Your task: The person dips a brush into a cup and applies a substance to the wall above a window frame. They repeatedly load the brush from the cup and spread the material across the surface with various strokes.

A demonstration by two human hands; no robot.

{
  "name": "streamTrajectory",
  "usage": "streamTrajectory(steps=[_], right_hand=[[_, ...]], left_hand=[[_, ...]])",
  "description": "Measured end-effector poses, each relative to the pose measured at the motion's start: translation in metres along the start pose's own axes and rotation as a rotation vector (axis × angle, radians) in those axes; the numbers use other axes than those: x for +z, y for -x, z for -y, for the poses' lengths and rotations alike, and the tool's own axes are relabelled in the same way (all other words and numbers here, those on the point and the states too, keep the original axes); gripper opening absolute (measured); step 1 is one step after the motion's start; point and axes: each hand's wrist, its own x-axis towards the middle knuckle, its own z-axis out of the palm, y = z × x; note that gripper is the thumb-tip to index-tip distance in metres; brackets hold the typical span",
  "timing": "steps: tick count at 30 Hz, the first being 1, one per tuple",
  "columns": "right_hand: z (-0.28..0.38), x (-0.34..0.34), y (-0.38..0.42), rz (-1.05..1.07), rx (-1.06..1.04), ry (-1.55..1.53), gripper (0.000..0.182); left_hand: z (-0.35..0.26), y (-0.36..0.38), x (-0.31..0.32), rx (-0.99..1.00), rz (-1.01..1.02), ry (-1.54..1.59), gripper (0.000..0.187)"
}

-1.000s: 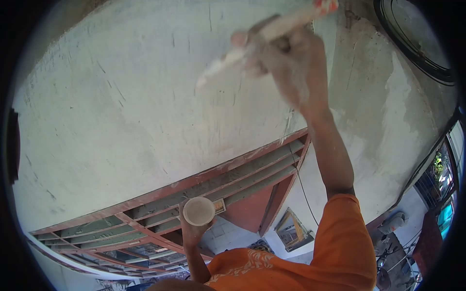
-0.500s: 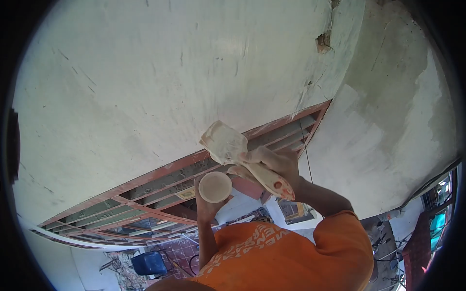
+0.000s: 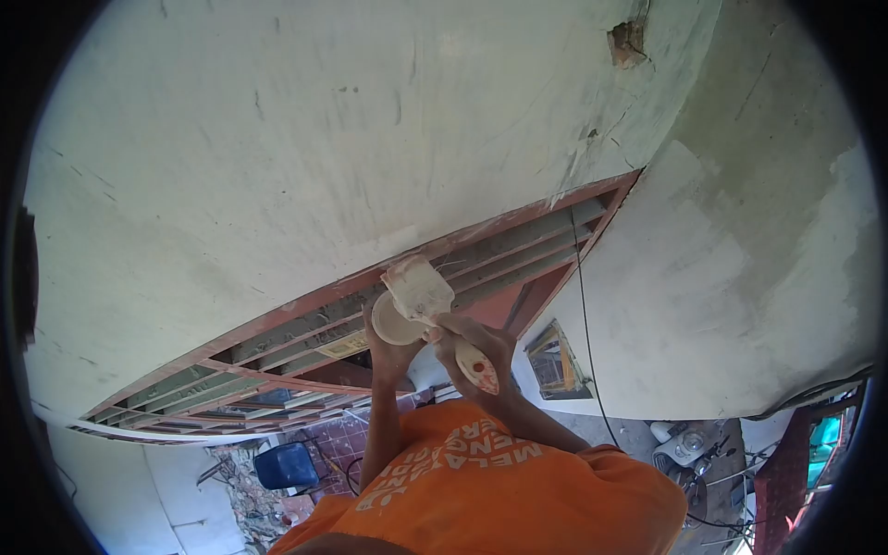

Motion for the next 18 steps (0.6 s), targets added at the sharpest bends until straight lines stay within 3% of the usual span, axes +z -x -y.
streamTrajectory(steps=[3, 5, 8, 13, 15, 18], right_hand=[[0.002, 0.001, -0.011, 0.059, 0.002, 0.102, 0.021], [-0.001, 0.001, -0.018, 0.026, -0.136, 0.207, 0.023], [0.003, 0.002, -0.03, 0.029, -0.182, 0.213, 0.026], [0.014, 0.013, -0.058, -0.032, -0.28, 0.24, 0.018], [0.019, 0.012, -0.063, -0.053, -0.298, 0.219, 0.018], [0.034, 0.006, -0.066, -0.049, -0.385, 0.223, 0.03]], left_hand=[[0.006, 0.0, 0.001, 0.032, 0.01, -0.065, 0.089], [0.006, 0.0, 0.003, 0.029, 0.002, -0.069, 0.088], [0.016, 0.004, 0.004, 0.03, -0.019, -0.102, 0.089], [0.008, 0.008, 0.01, -0.028, -0.006, -0.081, 0.092], [0.013, 0.006, 0.01, 0.051, 0.004, -0.183, 0.092], [0.008, 0.007, 0.013, 0.061, 0.006, -0.098, 0.092]])
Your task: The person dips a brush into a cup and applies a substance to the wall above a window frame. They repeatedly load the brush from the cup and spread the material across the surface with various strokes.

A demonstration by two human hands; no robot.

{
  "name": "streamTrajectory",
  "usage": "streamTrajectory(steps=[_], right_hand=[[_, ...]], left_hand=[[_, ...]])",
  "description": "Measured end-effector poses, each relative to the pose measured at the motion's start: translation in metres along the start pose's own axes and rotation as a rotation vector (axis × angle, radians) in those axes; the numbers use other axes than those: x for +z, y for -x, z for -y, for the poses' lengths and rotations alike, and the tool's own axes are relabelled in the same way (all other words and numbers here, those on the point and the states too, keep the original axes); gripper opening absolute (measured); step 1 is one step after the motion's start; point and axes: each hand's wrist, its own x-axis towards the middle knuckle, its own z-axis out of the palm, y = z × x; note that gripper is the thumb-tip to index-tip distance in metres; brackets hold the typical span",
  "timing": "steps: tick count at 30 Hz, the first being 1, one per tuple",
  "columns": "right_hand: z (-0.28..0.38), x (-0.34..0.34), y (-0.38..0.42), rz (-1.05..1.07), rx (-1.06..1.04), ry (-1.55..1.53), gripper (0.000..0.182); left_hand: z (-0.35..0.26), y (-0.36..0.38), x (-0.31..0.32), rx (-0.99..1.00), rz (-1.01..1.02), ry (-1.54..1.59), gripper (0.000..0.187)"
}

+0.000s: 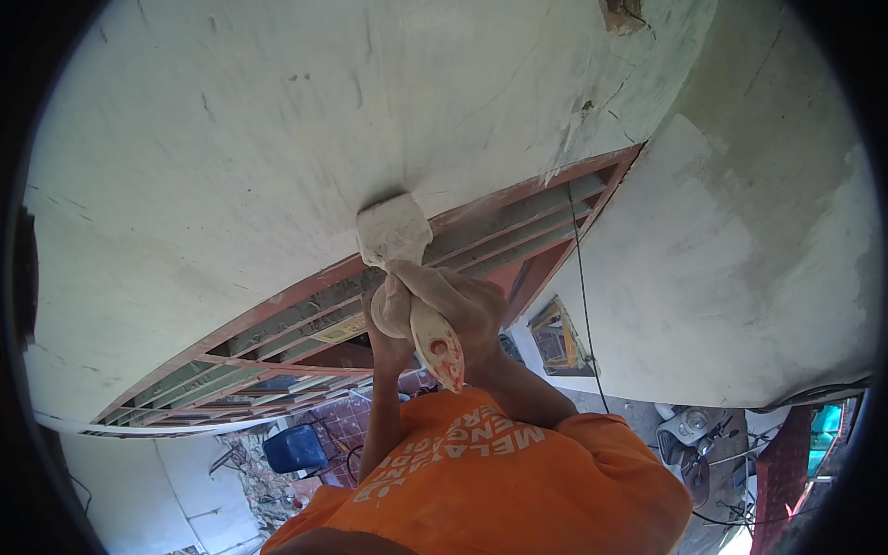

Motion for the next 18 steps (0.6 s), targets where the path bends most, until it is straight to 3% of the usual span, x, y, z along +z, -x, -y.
streamTrajectory(steps=[7, 10, 18], right_hand=[[-0.013, -0.029, 0.039, -0.131, 0.124, 0.04, 0.025], [-0.022, -0.042, 0.044, -0.104, 0.371, 0.108, 0.022], [-0.06, -0.035, 0.039, -0.218, 0.378, 0.126, 0.019]], left_hand=[[-0.004, 0.014, -0.004, -0.037, -0.006, -0.058, 0.094], [0.003, 0.023, -0.006, -0.091, -0.021, -0.06, 0.094], [0.006, 0.032, -0.004, -0.088, 0.014, -0.073, 0.096]])
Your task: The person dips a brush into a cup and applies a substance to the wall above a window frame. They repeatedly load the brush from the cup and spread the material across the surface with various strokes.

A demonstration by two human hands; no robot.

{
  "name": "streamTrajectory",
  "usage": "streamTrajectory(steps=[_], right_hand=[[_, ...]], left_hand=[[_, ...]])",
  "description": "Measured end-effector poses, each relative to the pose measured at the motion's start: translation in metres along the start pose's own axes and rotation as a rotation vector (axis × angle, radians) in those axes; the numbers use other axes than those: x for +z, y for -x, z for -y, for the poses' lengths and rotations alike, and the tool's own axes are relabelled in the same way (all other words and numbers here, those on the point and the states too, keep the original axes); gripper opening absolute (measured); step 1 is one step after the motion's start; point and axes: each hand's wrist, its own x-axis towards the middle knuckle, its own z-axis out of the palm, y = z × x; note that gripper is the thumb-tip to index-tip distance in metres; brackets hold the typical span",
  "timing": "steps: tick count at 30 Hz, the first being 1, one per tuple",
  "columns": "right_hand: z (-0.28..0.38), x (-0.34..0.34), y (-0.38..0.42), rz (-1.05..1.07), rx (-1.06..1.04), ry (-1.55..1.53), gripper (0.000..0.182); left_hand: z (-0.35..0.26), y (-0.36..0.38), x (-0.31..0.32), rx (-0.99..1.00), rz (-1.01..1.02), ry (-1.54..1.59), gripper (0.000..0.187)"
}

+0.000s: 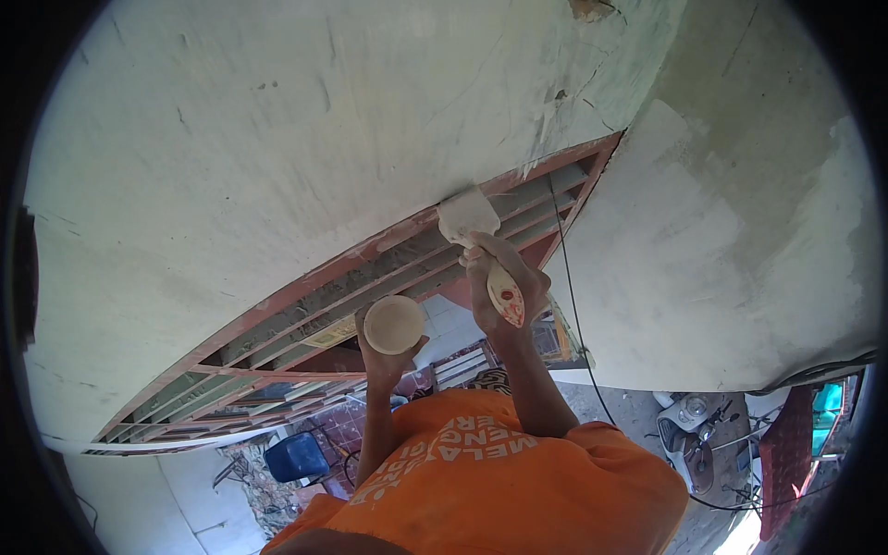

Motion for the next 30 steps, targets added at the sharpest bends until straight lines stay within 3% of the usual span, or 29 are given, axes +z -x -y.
streamTrajectory(steps=[6, 13, 21, 23, 25, 30], right_hand=[[0.022, 0.01, -0.032, 0.022, -0.036, -0.111, 0.021], [0.057, -0.009, -0.041, -0.128, -0.023, -0.292, 0.025], [0.026, 0.003, 0.0, 0.095, 0.157, -0.172, 0.016], [0.021, 0.014, -0.002, 0.096, 0.032, -0.169, 0.014], [0.024, 0.019, -0.01, 0.111, 0.048, -0.142, 0.013], [0.057, 0.025, -0.037, -0.048, -0.071, -0.354, 0.017]], left_hand=[[-0.007, 0.002, 0.002, -0.001, 0.009, -0.006, 0.095], [-0.011, 0.007, 0.001, 0.011, 0.014, 0.032, 0.094], [-0.004, 0.016, -0.006, -0.029, -0.033, 0.037, 0.095], [-0.004, 0.018, -0.006, -0.025, -0.05, 0.021, 0.093], [-0.007, 0.019, -0.007, -0.016, -0.069, 0.003, 0.09], [-0.01, 0.023, -0.009, -0.026, -0.089, 0.031, 0.09]])
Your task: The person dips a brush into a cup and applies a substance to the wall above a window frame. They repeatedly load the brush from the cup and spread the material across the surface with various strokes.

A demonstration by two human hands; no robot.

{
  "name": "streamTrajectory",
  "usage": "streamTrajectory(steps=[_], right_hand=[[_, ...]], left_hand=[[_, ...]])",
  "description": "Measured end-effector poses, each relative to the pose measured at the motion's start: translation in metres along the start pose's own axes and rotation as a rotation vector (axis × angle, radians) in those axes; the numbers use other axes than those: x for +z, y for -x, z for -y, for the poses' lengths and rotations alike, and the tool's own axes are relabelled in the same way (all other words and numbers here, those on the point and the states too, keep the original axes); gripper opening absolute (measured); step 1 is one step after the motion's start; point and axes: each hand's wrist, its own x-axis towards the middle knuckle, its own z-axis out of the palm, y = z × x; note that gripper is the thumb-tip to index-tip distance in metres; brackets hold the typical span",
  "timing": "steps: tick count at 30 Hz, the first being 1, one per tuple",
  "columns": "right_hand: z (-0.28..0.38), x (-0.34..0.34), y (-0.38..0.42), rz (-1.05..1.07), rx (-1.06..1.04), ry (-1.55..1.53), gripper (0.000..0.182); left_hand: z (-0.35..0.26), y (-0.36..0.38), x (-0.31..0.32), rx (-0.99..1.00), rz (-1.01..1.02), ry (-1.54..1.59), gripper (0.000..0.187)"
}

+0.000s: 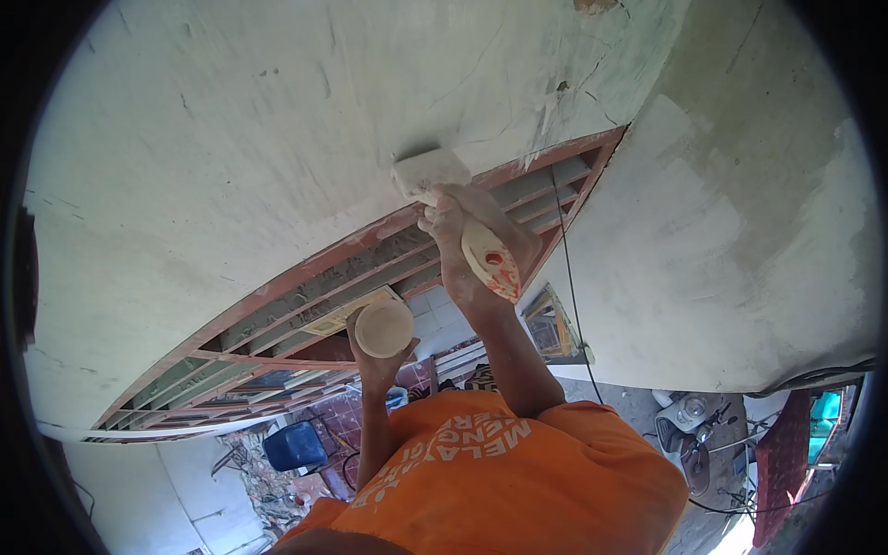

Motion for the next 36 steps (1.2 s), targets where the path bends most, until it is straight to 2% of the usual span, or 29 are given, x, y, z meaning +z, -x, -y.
streamTrajectory(steps=[5, 7, 8, 11, 16, 18, 22, 25, 27, 28, 29, 32, 36], right_hand=[[0.022, -0.014, 0.005, 0.017, 0.015, 0.052, 0.022], [0.022, -0.024, 0.019, 0.162, 0.208, 0.109, 0.021], [0.021, -0.021, 0.026, 0.136, 0.323, 0.05, 0.017], [-0.015, -0.012, 0.038, 0.169, 0.207, 0.122, 0.015], [-0.015, 0.005, 0.023, 0.149, 0.131, 0.125, 0.016], [-0.012, 0.009, 0.015, 0.073, 0.052, -0.033, 0.017], [0.015, 0.007, 0.013, -0.034, 0.063, -0.178, 0.018], [0.023, -0.007, 0.02, 0.093, 0.043, -0.099, 0.018], [0.02, -0.011, 0.033, 0.314, 0.133, 0.005, 0.018], [0.018, -0.009, 0.041, 0.329, 0.236, 0.017, 0.018], [0.009, -0.002, 0.047, 0.335, 0.235, 0.013, 0.018], [-0.013, 0.019, 0.058, 0.281, 0.11, 0.038, 0.009], [0.004, 0.037, 0.033, 0.286, 0.01, 0.072, 0.008]], left_hand=[[-0.002, 0.003, -0.006, 0.035, -0.012, -0.036, 0.089], [-0.002, 0.004, -0.009, 0.046, -0.028, -0.045, 0.09], [0.0, 0.005, -0.011, 0.03, -0.014, -0.046, 0.092], [0.001, 0.003, -0.01, 0.022, -0.022, -0.042, 0.093], [0.0, 0.004, -0.008, 0.036, -0.041, -0.037, 0.091], [-0.003, 0.002, -0.006, 0.008, -0.01, -0.04, 0.091], [0.001, 0.004, -0.007, 0.055, -0.014, -0.042, 0.091], [0.005, 0.004, -0.01, 0.03, 0.037, -0.054, 0.096], [0.004, 0.004, -0.011, 0.017, 0.022, -0.025, 0.096], [0.004, 0.005, -0.012, 0.016, 0.015, -0.027, 0.096], [0.005, 0.004, -0.012, 0.005, 0.007, -0.044, 0.096], [0.008, 0.003, -0.013, -0.009, -0.014, -0.045, 0.096], [0.006, 0.003, -0.014, -0.006, -0.024, -0.033, 0.094]])
